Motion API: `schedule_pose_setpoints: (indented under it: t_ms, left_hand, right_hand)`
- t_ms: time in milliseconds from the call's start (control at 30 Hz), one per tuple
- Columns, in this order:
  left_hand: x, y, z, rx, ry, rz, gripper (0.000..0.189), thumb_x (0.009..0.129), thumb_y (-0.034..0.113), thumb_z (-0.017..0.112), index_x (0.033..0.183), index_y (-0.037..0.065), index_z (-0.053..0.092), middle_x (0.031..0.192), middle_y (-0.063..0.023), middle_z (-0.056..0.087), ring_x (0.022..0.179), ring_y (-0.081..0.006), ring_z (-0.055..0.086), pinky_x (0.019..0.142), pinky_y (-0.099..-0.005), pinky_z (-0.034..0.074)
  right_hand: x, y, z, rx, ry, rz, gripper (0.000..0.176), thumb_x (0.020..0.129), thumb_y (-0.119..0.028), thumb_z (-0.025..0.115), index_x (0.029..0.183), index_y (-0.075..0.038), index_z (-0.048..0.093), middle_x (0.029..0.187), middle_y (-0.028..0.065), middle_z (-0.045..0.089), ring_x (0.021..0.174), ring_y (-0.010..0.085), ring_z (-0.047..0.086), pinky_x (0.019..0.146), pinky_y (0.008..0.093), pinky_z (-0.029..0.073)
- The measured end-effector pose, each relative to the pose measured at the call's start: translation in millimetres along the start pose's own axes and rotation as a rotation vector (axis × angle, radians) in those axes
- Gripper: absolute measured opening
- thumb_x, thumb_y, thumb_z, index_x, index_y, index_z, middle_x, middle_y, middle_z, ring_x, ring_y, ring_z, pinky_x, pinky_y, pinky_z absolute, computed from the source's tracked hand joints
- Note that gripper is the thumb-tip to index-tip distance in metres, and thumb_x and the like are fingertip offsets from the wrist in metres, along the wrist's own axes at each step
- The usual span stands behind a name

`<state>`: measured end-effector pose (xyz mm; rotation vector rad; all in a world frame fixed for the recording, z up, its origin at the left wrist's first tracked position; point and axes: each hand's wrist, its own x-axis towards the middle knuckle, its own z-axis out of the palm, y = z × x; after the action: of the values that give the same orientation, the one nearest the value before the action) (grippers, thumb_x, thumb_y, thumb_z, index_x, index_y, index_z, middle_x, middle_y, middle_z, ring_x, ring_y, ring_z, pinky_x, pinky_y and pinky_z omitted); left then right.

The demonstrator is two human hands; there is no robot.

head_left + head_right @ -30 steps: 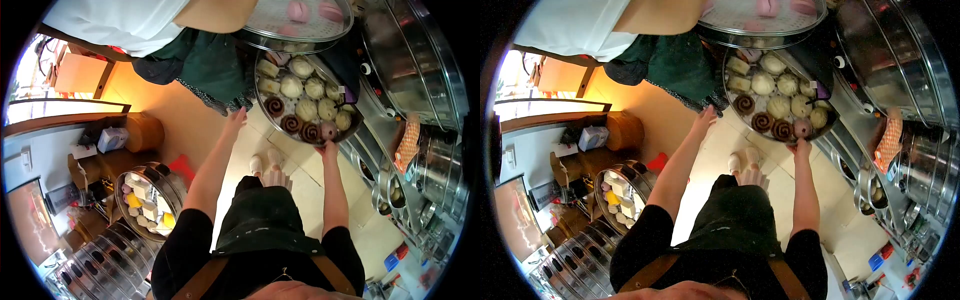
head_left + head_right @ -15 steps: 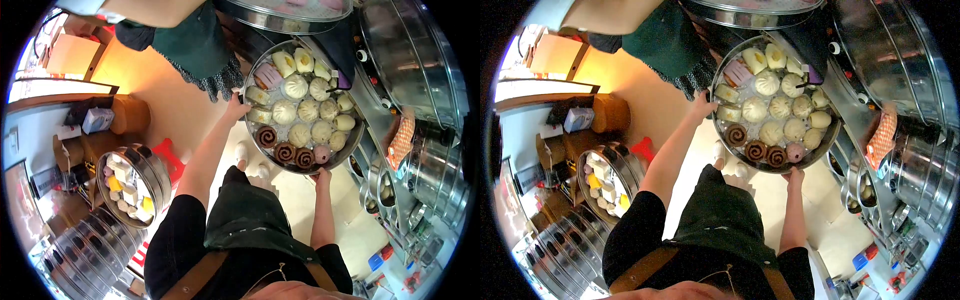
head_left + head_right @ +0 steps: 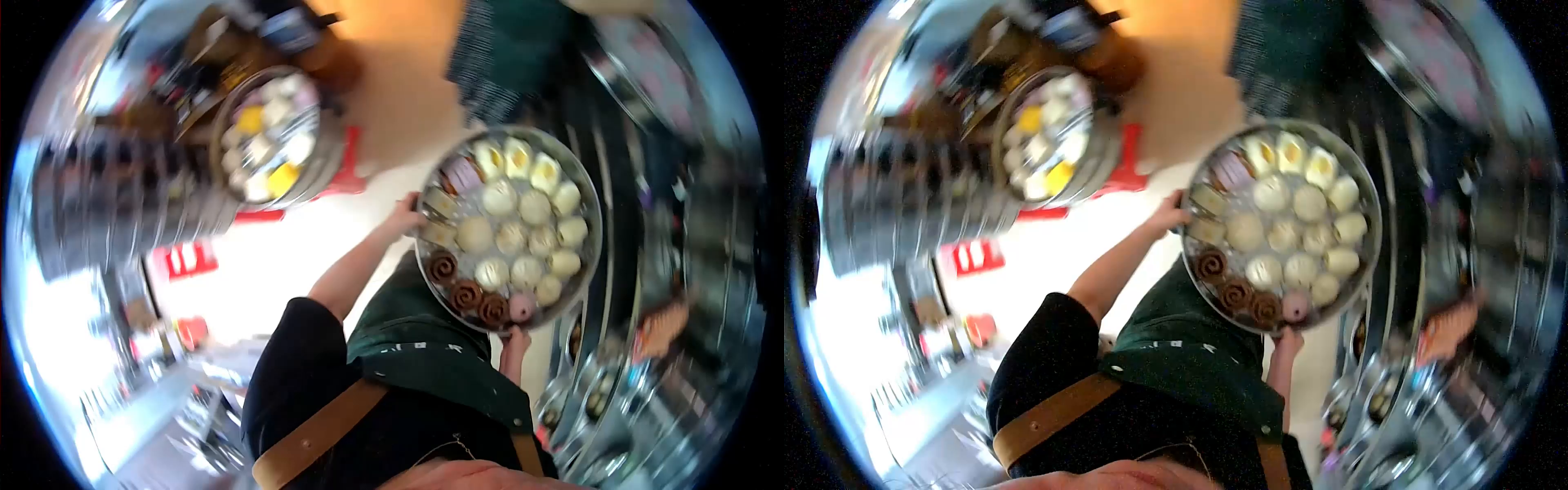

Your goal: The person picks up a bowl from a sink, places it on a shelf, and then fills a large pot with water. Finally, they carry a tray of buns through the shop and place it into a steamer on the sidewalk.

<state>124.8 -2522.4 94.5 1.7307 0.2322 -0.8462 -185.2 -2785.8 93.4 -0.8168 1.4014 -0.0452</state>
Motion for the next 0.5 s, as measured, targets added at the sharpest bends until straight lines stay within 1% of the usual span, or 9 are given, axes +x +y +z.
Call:
schedule_pose_setpoints:
  t_ms: [33, 67, 100, 167, 267, 400, 433, 467, 500]
  left_hand:
    - [-26.6, 7.7, -1.9, -0.002, 0.065, -0.092, 0.059, 0.054, 0.005, 0.056, 0.111, 0.002, 0.04, 0.098, -0.0121, 0.05, 0.09, -0.0223, 0.047, 0.078, -0.0307, 0.038]
    - [-46.6, -0.2, -5.2, -0.044, 0.106, -0.06, 0.059, 0.055, 0.003, 0.056, 0.112, 0.003, 0.04, 0.094, -0.0119, 0.051, 0.086, -0.0218, 0.049, 0.075, -0.0304, 0.04]
    - [-68.6, -1.5, -8.0, -0.08, 0.154, -0.145, 0.059, 0.055, 0.002, 0.055, 0.112, 0.003, 0.039, 0.09, -0.0115, 0.051, 0.081, -0.0203, 0.05, 0.068, -0.0296, 0.042]
    - [-106.9, -8.8, -15.1, -0.084, 0.235, -0.148, 0.059, 0.055, 0.002, 0.054, 0.112, 0.003, 0.039, 0.087, -0.0109, 0.051, 0.076, -0.0188, 0.049, 0.062, -0.0283, 0.043]
    - [-179.7, 3.5, 7.7, -0.249, 0.293, -0.074, 0.059, 0.054, 0.0, 0.052, 0.111, 0.002, 0.039, 0.085, -0.0105, 0.051, 0.074, -0.0186, 0.05, 0.06, -0.0273, 0.043]
    - [-267.9, 1.9, 24.2, -0.349, 0.415, 0.036, 0.056, 0.053, -0.002, 0.051, 0.109, 0.001, 0.041, 0.081, -0.009, 0.051, 0.069, -0.0175, 0.05, 0.059, -0.0268, 0.043]
    - [-291.9, 8.4, 23.7, -0.367, 0.421, 0.065, 0.056, 0.053, -0.002, 0.051, 0.108, 0.001, 0.041, 0.08, -0.0089, 0.051, 0.069, -0.0174, 0.05, 0.059, -0.0268, 0.042]
    - [-323.8, 20.0, 10.3, -0.408, 0.37, 0.09, 0.056, 0.053, -0.002, 0.051, 0.108, 0.001, 0.041, 0.079, -0.0087, 0.052, 0.068, -0.0172, 0.049, 0.059, -0.0267, 0.042]
    - [-343.2, 22.6, 4.2, -0.439, 0.379, 0.121, 0.056, 0.053, -0.002, 0.051, 0.108, 0.001, 0.041, 0.078, -0.0086, 0.052, 0.068, -0.0171, 0.049, 0.059, -0.0266, 0.042]
  right_hand:
    - [-3.8, 0.1, -6.8, -0.053, -0.011, 0.006, 0.031, 0.063, 0.004, 0.046, 0.094, 0.008, 0.044, 0.086, 0.0168, 0.049, 0.073, 0.028, 0.054, 0.06, 0.0421, 0.05]
    - [-6.6, -3.5, -15.0, -0.067, -0.039, 0.045, 0.029, 0.064, 0.005, 0.045, 0.093, 0.008, 0.043, 0.088, 0.0173, 0.048, 0.073, 0.0289, 0.054, 0.059, 0.043, 0.05]
    - [-17.6, -14.1, -14.2, -0.115, -0.003, 0.086, 0.026, 0.065, 0.005, 0.044, 0.091, 0.009, 0.042, 0.09, 0.0176, 0.048, 0.072, 0.0294, 0.053, 0.058, 0.0433, 0.05]
    - [-36.1, -27.2, -18.0, -0.183, -0.071, 0.065, 0.024, 0.065, 0.005, 0.045, 0.088, 0.01, 0.042, 0.088, 0.0165, 0.048, 0.071, 0.0286, 0.053, 0.058, 0.0423, 0.05]
    - [-64.9, -67.1, -44.7, -0.334, -0.134, 0.021, 0.023, 0.065, 0.004, 0.045, 0.088, 0.009, 0.042, 0.086, 0.0148, 0.048, 0.07, 0.0274, 0.053, 0.057, 0.0415, 0.049]
    - [-87.7, -82.6, -80.5, -0.426, -0.285, -0.129, 0.024, 0.067, 0.0, 0.047, 0.09, 0.006, 0.044, 0.086, 0.0127, 0.048, 0.071, 0.0249, 0.053, 0.059, 0.0394, 0.048]
    - [-103.2, -86.0, -86.6, -0.421, -0.309, -0.154, 0.025, 0.067, 0.0, 0.047, 0.091, 0.006, 0.044, 0.086, 0.0128, 0.048, 0.071, 0.0249, 0.053, 0.059, 0.039, 0.048]
    - [-156.6, -92.1, -94.6, -0.417, -0.278, -0.204, 0.025, 0.067, -0.001, 0.047, 0.091, 0.006, 0.044, 0.087, 0.0128, 0.048, 0.071, 0.0249, 0.053, 0.059, 0.0386, 0.048]
    - [-177.4, -95.7, -93.2, -0.418, -0.298, -0.23, 0.025, 0.068, -0.001, 0.047, 0.091, 0.005, 0.044, 0.087, 0.0128, 0.048, 0.071, 0.025, 0.053, 0.059, 0.0382, 0.048]
